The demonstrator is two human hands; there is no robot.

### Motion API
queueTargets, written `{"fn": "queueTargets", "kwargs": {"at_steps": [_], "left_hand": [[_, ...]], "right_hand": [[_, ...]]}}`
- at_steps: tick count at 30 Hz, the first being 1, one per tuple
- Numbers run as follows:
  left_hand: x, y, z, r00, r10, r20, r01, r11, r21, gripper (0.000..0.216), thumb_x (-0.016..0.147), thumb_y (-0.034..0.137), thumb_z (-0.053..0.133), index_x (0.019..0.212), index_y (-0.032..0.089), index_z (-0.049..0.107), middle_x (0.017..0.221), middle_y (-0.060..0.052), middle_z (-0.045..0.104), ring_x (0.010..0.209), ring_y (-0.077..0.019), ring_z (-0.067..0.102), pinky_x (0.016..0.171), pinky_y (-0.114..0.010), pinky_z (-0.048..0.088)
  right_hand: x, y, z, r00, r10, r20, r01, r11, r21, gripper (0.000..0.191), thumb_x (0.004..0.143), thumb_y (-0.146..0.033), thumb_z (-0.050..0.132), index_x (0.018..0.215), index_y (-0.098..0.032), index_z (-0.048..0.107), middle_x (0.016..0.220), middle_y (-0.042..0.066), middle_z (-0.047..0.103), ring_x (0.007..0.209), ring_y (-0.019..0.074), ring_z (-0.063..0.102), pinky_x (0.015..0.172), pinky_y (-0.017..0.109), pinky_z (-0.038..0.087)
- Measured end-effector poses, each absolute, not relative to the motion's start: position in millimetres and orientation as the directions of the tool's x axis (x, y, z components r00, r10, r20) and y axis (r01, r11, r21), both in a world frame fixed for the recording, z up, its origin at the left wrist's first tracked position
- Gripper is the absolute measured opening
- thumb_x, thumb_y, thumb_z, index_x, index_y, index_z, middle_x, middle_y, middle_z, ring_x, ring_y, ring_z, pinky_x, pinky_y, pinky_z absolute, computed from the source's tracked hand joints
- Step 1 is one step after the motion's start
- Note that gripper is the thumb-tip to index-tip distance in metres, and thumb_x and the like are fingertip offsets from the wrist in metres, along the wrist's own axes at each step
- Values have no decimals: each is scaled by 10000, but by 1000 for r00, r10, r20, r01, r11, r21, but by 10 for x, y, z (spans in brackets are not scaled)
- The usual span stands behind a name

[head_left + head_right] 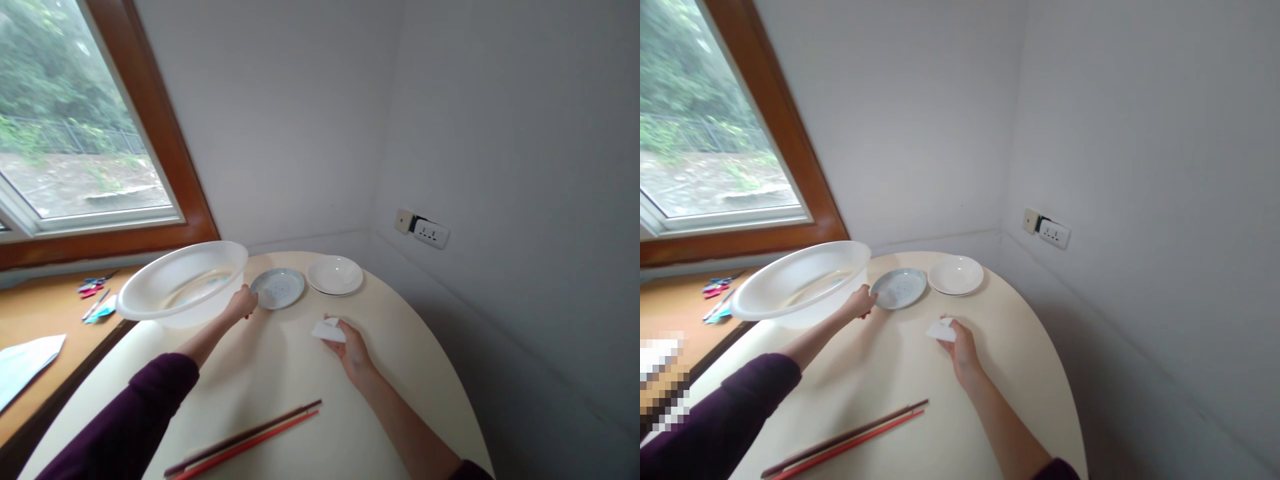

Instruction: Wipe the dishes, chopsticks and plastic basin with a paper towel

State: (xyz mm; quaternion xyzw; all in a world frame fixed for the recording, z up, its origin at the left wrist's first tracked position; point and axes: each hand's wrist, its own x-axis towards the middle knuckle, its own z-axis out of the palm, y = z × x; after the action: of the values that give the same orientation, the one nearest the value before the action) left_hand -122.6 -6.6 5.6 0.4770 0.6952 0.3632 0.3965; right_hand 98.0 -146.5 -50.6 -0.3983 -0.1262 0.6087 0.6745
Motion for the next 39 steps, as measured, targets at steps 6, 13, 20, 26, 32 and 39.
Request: {"fn": "queueTargets", "kwargs": {"at_steps": [6, 13, 20, 26, 32, 39], "left_hand": [[-906, -229, 273, -63, 992, -109, 401, 126, 908, 288, 692, 117, 654, 954, 230, 619, 641, -26, 611, 736, -213, 637, 617, -235, 463], [3, -478, 193, 160, 888, -431, 156, 409, 899, 615, 791, 395, 582, 1277, 127, 316, 802, -130, 653, 500, -177, 625, 535, -323, 531], [431, -435, 25, 262, 777, -572, -36, 600, 799, 490, 879, 368, 426, 1219, 22, 358, 872, -253, 653, 565, -225, 666, 502, -290, 533], [523, -344, 24, 242, 760, -603, -126, 640, 758, 334, 864, 199, 469, 1118, -18, 472, 808, -180, 652, 574, -178, 644, 505, -255, 529], [550, -263, 3, 173, 792, -585, -172, 609, 774, 285, 867, 261, 511, 1121, 132, 524, 1008, -69, 600, 774, -134, 607, 629, -287, 531], [283, -328, 205, 152, 837, -526, -137, 545, 827, 327, 792, 21, 507, 1119, 12, 498, 812, -102, 620, 641, -143, 625, 540, -225, 524]], "right_hand": [[1188, -1338, -528, 451, 831, -325, -702, 105, -705, 117, 675, -194, 546, 701, -159, 654, 752, 31, 695, 750, 170, 637, 671, 279, 521], [1471, -1247, -555, 556, 762, -332, -680, 187, -709, 93, 674, -173, 492, 683, -159, 584, 653, -8, 667, 711, 134, 643, 657, 230, 525], [1488, -1222, -582, 558, 763, -326, -683, 200, -702, 98, 687, -173, 481, 691, -148, 576, 640, -6, 662, 658, 123, 642, 637, 222, 529], [1494, -1214, -595, 546, 774, -321, -692, 200, -693, 95, 684, -164, 491, 692, -145, 583, 656, -1, 674, 677, 131, 650, 640, 223, 536], [1518, -1232, -630, 538, 788, -301, -702, 220, -678, 94, 677, -166, 490, 678, -148, 583, 654, 6, 676, 691, 142, 662, 674, 244, 546], [1555, -1234, -667, 524, 802, -285, -703, 219, -677, 121, 684, -164, 472, 668, -144, 590, 674, 25, 685, 705, 151, 667, 695, 264, 553]]}}
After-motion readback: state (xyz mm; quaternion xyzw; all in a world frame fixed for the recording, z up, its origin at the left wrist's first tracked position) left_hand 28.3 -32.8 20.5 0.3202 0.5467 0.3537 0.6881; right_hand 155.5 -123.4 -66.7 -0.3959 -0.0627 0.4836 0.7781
